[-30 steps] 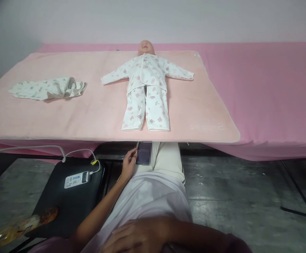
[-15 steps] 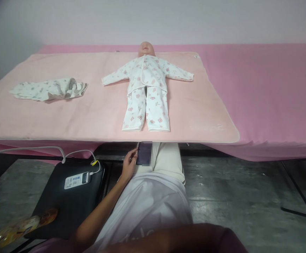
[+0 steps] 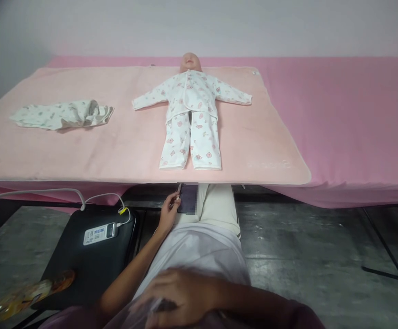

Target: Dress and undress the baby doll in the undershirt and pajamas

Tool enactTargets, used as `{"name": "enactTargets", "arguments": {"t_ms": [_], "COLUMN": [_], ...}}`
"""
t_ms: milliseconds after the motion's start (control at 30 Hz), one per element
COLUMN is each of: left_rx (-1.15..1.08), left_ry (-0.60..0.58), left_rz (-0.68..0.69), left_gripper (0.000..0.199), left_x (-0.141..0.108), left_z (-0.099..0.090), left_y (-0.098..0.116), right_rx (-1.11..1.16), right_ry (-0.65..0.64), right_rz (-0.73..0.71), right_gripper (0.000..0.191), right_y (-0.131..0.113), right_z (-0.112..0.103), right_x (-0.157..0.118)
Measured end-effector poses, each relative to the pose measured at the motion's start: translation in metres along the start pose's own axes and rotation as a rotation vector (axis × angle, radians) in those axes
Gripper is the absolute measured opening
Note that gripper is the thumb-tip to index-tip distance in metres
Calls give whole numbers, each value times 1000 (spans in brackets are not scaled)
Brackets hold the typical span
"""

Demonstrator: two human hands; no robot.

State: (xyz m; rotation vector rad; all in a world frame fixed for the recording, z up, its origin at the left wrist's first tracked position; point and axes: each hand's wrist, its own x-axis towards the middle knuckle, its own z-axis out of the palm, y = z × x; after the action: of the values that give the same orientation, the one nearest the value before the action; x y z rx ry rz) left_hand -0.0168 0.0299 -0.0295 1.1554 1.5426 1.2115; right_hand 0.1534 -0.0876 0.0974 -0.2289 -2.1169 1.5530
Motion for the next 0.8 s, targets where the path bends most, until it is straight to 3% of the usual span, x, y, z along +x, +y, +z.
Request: {"name": "enactTargets", "arguments": {"t_ms": [133, 333, 467, 633, 800], "left_rx": [10, -91, -149, -151, -163], "left_ry": [17, 7, 13, 19, 1], "left_rz": [-23, -76, -119, -138, -114], "left_gripper": [46, 35, 31, 37, 44], "left_x": [4, 11, 14, 15, 12], "left_z": [4, 4, 3, 6, 3], "left_y": [-1, 4, 6, 5, 5], "right_rx": [154, 292, 225, 105, 130], "right_ry": [339, 724, 952, 1024, 1021], "right_rz": [98, 275, 424, 537, 663], "right_gripper": [30, 42, 44, 42, 42], "right_y": [8, 50, 75, 105, 136], "right_z": [-25, -47, -69, -95, -98], "right_x": [-7, -26, -32, -27, -16]}}
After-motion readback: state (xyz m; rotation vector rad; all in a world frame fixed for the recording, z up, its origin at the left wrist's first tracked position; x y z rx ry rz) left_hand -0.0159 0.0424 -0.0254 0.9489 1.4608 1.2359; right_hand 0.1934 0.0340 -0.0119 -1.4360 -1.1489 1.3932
